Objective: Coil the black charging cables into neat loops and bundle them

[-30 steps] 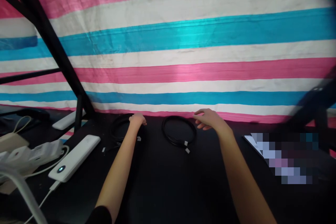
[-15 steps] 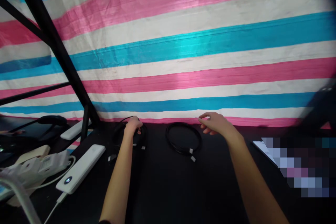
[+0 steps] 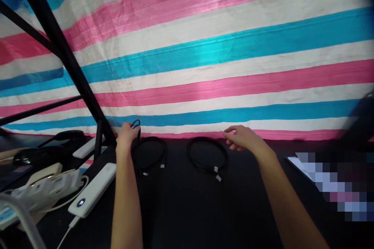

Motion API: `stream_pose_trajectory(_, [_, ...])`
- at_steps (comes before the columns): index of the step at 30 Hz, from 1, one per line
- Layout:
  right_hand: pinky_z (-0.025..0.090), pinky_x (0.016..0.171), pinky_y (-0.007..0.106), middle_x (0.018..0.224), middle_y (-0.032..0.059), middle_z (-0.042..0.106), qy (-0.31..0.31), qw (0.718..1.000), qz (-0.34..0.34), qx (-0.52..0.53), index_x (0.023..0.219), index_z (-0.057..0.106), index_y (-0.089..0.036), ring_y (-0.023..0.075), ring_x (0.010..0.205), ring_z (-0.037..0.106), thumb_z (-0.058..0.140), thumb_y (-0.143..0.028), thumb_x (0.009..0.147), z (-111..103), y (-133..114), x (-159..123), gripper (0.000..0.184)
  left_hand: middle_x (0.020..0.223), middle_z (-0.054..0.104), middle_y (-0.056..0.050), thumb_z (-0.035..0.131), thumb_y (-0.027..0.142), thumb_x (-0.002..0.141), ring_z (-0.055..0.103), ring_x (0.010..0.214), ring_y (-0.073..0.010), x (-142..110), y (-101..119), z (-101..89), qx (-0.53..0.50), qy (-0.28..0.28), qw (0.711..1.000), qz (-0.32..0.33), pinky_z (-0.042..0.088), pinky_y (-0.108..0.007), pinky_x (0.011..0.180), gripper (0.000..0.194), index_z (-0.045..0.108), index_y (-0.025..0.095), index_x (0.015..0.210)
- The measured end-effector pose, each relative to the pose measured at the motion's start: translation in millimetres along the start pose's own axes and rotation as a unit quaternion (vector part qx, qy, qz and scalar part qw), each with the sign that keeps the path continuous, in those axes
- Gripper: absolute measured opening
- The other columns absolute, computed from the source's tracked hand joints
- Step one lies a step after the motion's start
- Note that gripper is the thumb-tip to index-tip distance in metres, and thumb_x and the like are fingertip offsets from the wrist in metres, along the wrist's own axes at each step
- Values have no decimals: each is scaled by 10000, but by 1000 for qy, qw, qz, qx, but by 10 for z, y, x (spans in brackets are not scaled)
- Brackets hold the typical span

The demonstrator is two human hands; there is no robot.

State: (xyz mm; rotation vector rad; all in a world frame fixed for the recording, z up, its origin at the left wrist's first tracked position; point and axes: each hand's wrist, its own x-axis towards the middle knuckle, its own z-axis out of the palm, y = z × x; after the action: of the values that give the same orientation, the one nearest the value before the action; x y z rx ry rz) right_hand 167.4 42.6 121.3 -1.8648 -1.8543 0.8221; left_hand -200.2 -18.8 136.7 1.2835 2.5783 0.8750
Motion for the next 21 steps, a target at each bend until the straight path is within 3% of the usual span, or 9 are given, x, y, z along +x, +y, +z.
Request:
stream_pose_trajectory(3, [482,453,205,791,64,707,1,1000,-16,-1,1007,635,-169,143,554,662,554,-317,818,8,-44,-49,254,655,594,-16,539,403,812,592,615,-166,-234,34,-334,-63,98,993,11,419,-222,512,483,542,116,1200])
stream_pose_trajectory(5, [476,446,195,821,72,707,-7,999,-39,14,1006,634,-170,140,562,662,567,-334,815,28,-88,-95,261,518,485,38,617,421,740,484,467,-115,-432,144,-462,-222,169,958,60,341,-190,430,504,598,147,1162])
stream_pose_trajectory(9, [477,461,188,899,90,701,-53,990,-107,67,1028,637,-174,138,603,665,541,-393,842,82,-241,-262,303,371,322,90,639,317,719,254,342,-42,-730,475,-471,-431,105,882,160,176,-160,364,383,671,108,1039])
stream_pose_trajectory(12, [489,505,205,935,103,694,-80,975,-179,108,1039,650,-178,157,686,669,509,-469,857,127,-404,-454,371,347,318,94,639,305,745,239,332,-33,-834,695,-353,-515,50,831,204,168,-159,363,383,659,90,1062])
stream_pose_trajectory(15, [520,665,246,1004,79,686,-66,948,-279,141,1006,679,-211,185,873,652,517,-502,848,181,-574,-667,369,353,317,97,624,336,784,244,328,-35,-930,875,-198,-574,31,788,219,170,-163,359,363,645,121,1076])
stream_pose_trajectory(18, [491,862,314,1085,48,665,-74,912,-366,172,1021,680,-235,188,988,615,559,-462,835,250,-709,-847,317,361,311,99,592,362,822,262,323,-43,-1068,1037,-40,-609,29,760,228,172,-169,353,313,628,171,1068])
stream_pose_trajectory(21, [476,905,340,1084,46,665,-111,884,-411,193,1048,665,-223,188,1001,609,646,-360,786,320,-772,-936,297,359,338,91,540,389,861,298,312,-52,-1190,1151,96,-613,26,751,243,197,-176,350,272,612,212,1053])
